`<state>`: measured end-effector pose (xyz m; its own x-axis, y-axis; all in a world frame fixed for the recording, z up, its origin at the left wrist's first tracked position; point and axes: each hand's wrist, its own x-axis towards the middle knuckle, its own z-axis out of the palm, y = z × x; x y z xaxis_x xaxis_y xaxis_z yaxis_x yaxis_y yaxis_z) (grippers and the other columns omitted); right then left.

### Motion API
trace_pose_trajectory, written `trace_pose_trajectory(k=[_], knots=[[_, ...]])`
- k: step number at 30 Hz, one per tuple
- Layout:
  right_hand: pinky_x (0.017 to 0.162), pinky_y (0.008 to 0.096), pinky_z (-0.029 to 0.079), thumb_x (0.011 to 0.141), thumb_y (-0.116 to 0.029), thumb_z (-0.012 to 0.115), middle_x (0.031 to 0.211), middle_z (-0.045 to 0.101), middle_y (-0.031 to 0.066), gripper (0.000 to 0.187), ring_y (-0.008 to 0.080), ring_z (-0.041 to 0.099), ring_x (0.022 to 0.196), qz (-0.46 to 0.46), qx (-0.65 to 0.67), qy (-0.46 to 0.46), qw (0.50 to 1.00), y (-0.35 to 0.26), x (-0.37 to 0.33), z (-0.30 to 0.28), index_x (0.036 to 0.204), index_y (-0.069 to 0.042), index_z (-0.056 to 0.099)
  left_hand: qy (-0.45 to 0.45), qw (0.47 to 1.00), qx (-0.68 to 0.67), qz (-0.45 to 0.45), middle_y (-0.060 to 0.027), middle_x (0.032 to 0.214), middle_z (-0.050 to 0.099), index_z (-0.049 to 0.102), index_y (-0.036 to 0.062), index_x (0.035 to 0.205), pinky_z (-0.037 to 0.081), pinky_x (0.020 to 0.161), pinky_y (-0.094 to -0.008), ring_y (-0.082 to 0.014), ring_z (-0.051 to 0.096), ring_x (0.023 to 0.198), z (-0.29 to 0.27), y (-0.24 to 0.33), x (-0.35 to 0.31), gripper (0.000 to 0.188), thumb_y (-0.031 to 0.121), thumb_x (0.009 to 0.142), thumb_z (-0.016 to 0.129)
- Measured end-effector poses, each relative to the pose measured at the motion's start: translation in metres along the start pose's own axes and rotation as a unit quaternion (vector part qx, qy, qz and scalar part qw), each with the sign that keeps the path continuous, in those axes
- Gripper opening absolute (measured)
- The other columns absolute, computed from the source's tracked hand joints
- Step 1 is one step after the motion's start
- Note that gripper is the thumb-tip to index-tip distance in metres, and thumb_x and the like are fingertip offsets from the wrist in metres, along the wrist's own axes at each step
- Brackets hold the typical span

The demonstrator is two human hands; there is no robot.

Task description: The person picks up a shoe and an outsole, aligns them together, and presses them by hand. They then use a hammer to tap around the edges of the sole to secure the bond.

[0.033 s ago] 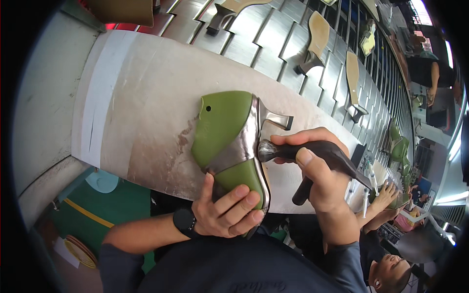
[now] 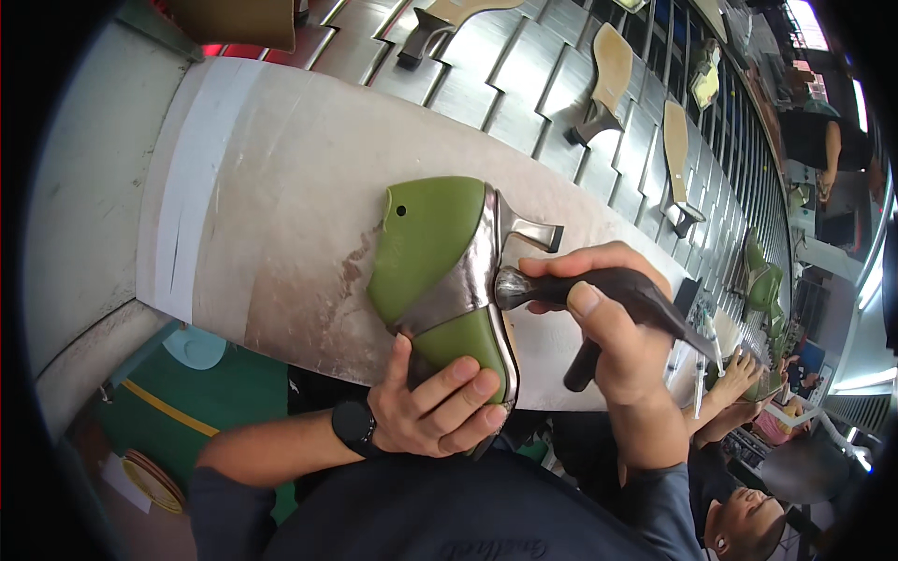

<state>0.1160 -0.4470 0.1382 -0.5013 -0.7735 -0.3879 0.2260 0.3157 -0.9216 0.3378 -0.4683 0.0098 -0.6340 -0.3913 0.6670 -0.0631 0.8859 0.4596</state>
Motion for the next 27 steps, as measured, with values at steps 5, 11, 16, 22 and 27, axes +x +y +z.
trace_pose_trajectory(k=[5, 11, 16, 22, 27], knots=[[0.079, 0.0304, 0.060, 0.090, -0.014, 0.075, 0.102, 0.080, 0.0142, 0.023, 0.0169, 0.073, 0.087, 0.074, -0.090, -0.100, 0.988, -0.034, 0.040, -0.007, 0.105, 0.004, 0.073, -0.010, 1.000, 0.000, 0.000, -0.0035, 0.153, 0.054, 0.046, 0.0197, 0.152, 0.033, 0.119, -0.0746, -0.0231, 0.053, 0.143, -0.003, -0.003, 0.002, 0.049, 0.035, 0.107, 0.058], [0.078, 0.0310, 0.059, 0.088, -0.015, 0.075, 0.100, 0.080, 0.0133, 0.022, 0.0174, 0.073, 0.086, 0.041, -0.111, -0.165, 0.979, -0.031, 0.036, -0.013, 0.101, 0.004, 0.074, 0.007, 1.000, 0.019, 0.013, -0.0043, 0.148, 0.058, 0.049, 0.0182, 0.149, 0.037, 0.117, -0.0736, -0.0236, 0.056, 0.140, -0.001, -0.008, 0.002, 0.045, 0.034, 0.108, 0.057], [0.082, 0.0314, 0.062, 0.086, -0.013, 0.075, 0.097, 0.079, 0.0123, 0.024, 0.0173, 0.074, 0.086, 0.067, -0.114, -0.175, 0.976, -0.037, 0.030, -0.010, 0.102, 0.005, 0.074, 0.001, 0.999, 0.026, 0.030, -0.0081, 0.146, 0.059, 0.051, 0.0144, 0.146, 0.042, 0.113, -0.0735, -0.0264, 0.057, 0.139, -0.006, -0.010, 0.004, 0.042, 0.028, 0.107, 0.060], [0.088, 0.0376, 0.063, 0.086, -0.012, 0.073, 0.107, 0.078, 0.0238, 0.027, 0.0271, 0.077, 0.097, 0.022, -0.102, -0.135, 0.985, -0.019, -0.019, -0.014, 0.105, 0.007, 0.071, -0.006, 0.998, 0.028, 0.048, -0.0152, 0.148, 0.059, 0.051, 0.0097, 0.145, 0.038, 0.115, -0.0745, -0.0327, 0.057, 0.138, -0.010, -0.015, 0.004, 0.042, 0.028, 0.108, 0.058], [0.089, 0.0347, 0.062, 0.087, -0.004, 0.077, 0.108, 0.079, 0.0177, 0.021, 0.0258, 0.079, 0.099, -0.203, -0.191, -0.051, 0.959, 0.022, -0.103, 0.003, 0.107, 0.003, 0.072, -0.003, 0.998, 0.022, 0.053, -0.0194, 0.148, 0.057, 0.050, 0.0063, 0.145, 0.037, 0.116, -0.0742, -0.0355, 0.057, 0.139, -0.012, -0.015, 0.009, 0.044, 0.032, 0.109, 0.056]])
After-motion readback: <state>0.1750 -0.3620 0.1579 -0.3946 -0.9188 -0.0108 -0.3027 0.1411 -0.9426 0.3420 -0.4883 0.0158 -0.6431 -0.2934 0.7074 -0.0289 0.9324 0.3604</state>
